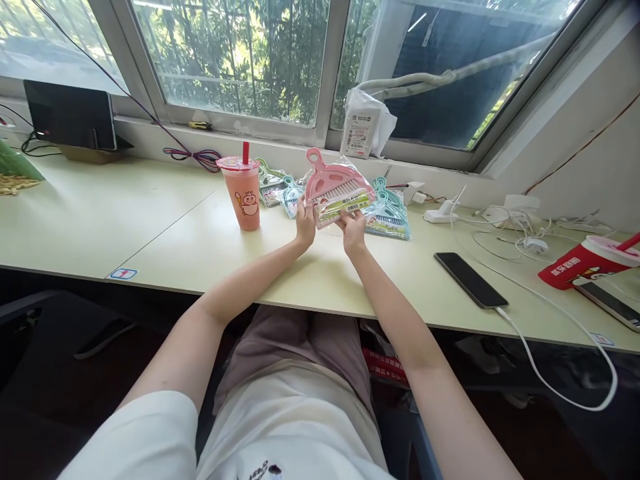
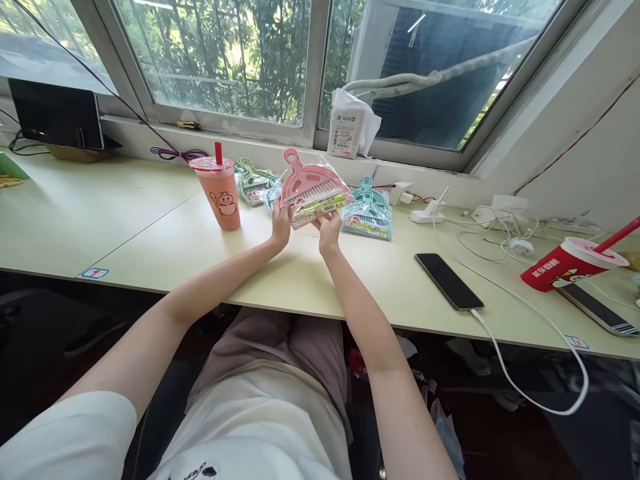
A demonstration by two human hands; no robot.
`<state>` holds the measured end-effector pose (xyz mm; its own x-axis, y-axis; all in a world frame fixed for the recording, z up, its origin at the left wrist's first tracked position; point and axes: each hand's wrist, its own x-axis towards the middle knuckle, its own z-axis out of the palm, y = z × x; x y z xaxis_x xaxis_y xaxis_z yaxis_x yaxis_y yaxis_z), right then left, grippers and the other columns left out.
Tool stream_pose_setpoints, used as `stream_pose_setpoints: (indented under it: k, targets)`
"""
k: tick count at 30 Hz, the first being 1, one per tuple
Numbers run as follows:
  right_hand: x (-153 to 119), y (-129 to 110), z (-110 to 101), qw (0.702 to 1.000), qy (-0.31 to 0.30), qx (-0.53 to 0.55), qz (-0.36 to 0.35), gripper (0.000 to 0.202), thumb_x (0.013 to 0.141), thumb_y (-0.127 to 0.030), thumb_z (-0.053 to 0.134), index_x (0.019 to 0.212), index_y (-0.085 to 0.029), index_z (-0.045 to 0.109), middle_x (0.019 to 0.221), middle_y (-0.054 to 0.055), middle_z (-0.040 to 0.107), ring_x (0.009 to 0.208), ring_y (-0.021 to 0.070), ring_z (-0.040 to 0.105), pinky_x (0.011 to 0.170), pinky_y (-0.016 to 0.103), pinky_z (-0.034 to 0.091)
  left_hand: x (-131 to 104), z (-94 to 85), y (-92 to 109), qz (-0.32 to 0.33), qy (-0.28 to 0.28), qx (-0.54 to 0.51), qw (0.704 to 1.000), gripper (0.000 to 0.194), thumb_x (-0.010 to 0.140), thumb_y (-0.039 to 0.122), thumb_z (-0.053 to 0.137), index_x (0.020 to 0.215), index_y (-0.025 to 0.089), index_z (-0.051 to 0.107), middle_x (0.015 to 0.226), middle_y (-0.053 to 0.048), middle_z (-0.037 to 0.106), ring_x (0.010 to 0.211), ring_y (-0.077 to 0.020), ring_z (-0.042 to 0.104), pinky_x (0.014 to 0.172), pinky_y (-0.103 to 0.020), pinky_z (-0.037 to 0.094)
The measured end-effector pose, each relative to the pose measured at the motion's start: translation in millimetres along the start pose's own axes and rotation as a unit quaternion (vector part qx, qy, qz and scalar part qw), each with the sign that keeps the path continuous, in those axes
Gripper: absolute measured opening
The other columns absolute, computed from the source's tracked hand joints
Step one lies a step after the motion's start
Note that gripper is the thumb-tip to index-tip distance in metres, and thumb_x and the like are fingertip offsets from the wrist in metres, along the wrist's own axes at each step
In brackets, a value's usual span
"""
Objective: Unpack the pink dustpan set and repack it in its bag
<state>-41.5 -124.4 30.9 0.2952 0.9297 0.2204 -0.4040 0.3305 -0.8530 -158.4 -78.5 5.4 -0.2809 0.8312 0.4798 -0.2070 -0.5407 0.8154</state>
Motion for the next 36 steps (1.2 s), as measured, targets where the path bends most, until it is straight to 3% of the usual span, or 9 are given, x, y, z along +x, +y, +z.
stream_pose_setpoints:
  k: [7, 11, 18, 22, 27, 32, 36]
  targets:
    - [8.1, 1.2, -7.9, 0.999, 0.021, -0.005, 0.025, 0.030, 0.084, -0.010, 0.063, 0.112, -0.022, 0.062, 0.095, 0.000, 0.077, 0.091, 0.0136, 0.076, 0.096, 0.037, 0.064, -4.9, 1.9, 0.0, 0.004, -0.042, 0.015, 0.999, 0.060, 0.089, 0.047, 0.075, 0.138, 0.025, 0.049, 0.131, -0.011, 0.068, 0.129, -0.0260, 0.065, 0.115, -0.043, 0.049]
    - [13.1, -4.9, -12.2, 0.999, 0.003, -0.009, 0.033, 0.027, 0.083, -0.012, 0.065, 0.108, -0.023, 0.062, 0.089, -0.002, 0.076, 0.089, 0.0153, 0.077, 0.095, 0.039, 0.065, -6.7, 3.4, 3.3, 0.016, -0.056, -0.009, 0.998, 0.068, 0.086, 0.053, 0.079, 0.140, 0.026, 0.048, 0.127, -0.011, 0.071, 0.124, -0.0274, 0.069, 0.111, -0.045, 0.053]
    - [22.2, -8.2, -20.4, 0.998, 0.021, -0.021, 0.063, 0.020, 0.082, -0.014, 0.071, 0.095, -0.023, 0.059, 0.079, -0.004, 0.074, 0.083, 0.0165, 0.077, 0.093, 0.041, 0.065, -8.6, 5.5, 10.3, -0.014, -0.115, -0.001, 0.993, 0.070, 0.073, 0.065, 0.085, 0.123, 0.021, 0.065, 0.111, -0.011, 0.077, 0.106, -0.0303, 0.075, 0.094, -0.045, 0.062]
    - [25.9, -7.2, -24.1, 0.998, 0.014, -0.017, 0.066, 0.016, 0.087, -0.020, 0.072, 0.097, -0.023, 0.060, 0.083, -0.002, 0.075, 0.075, 0.0150, 0.076, 0.088, 0.039, 0.066, -11.2, 8.3, 14.0, 0.014, -0.110, 0.004, 0.994, 0.066, 0.076, 0.060, 0.085, 0.127, 0.023, 0.065, 0.114, -0.010, 0.076, 0.108, -0.0287, 0.074, 0.098, -0.043, 0.061]
    - [26.3, -6.3, -23.3, 0.997, 0.023, -0.016, 0.073, 0.016, 0.091, -0.033, 0.072, 0.095, -0.023, 0.060, 0.085, 0.000, 0.076, 0.075, 0.0156, 0.076, 0.084, 0.038, 0.067, -12.2, 8.8, 16.0, -0.004, -0.096, 0.011, 0.995, 0.061, 0.079, 0.052, 0.085, 0.129, 0.023, 0.064, 0.113, -0.010, 0.075, 0.110, -0.0286, 0.073, 0.101, -0.045, 0.059]
    - [22.5, -8.4, -20.5, 0.996, 0.034, -0.003, 0.086, 0.002, 0.097, -0.024, 0.063, 0.098, -0.022, 0.062, 0.083, -0.002, 0.075, 0.078, 0.0147, 0.076, 0.091, 0.038, 0.066, -11.6, 6.1, 10.3, 0.016, -0.104, 0.023, 0.994, 0.068, 0.077, 0.060, 0.084, 0.130, 0.023, 0.063, 0.113, -0.009, 0.075, 0.107, -0.0281, 0.074, 0.097, -0.045, 0.061]
    - [21.0, -8.9, -21.5, 0.994, 0.049, -0.009, 0.095, 0.003, 0.097, -0.019, 0.061, 0.096, -0.021, 0.062, 0.079, -0.004, 0.075, 0.068, 0.0115, 0.073, 0.088, 0.035, 0.066, -14.0, 5.3, 4.6, -0.012, -0.100, 0.029, 0.994, 0.070, 0.076, 0.062, 0.083, 0.128, 0.020, 0.061, 0.110, -0.011, 0.073, 0.103, -0.0298, 0.074, 0.093, -0.046, 0.063]
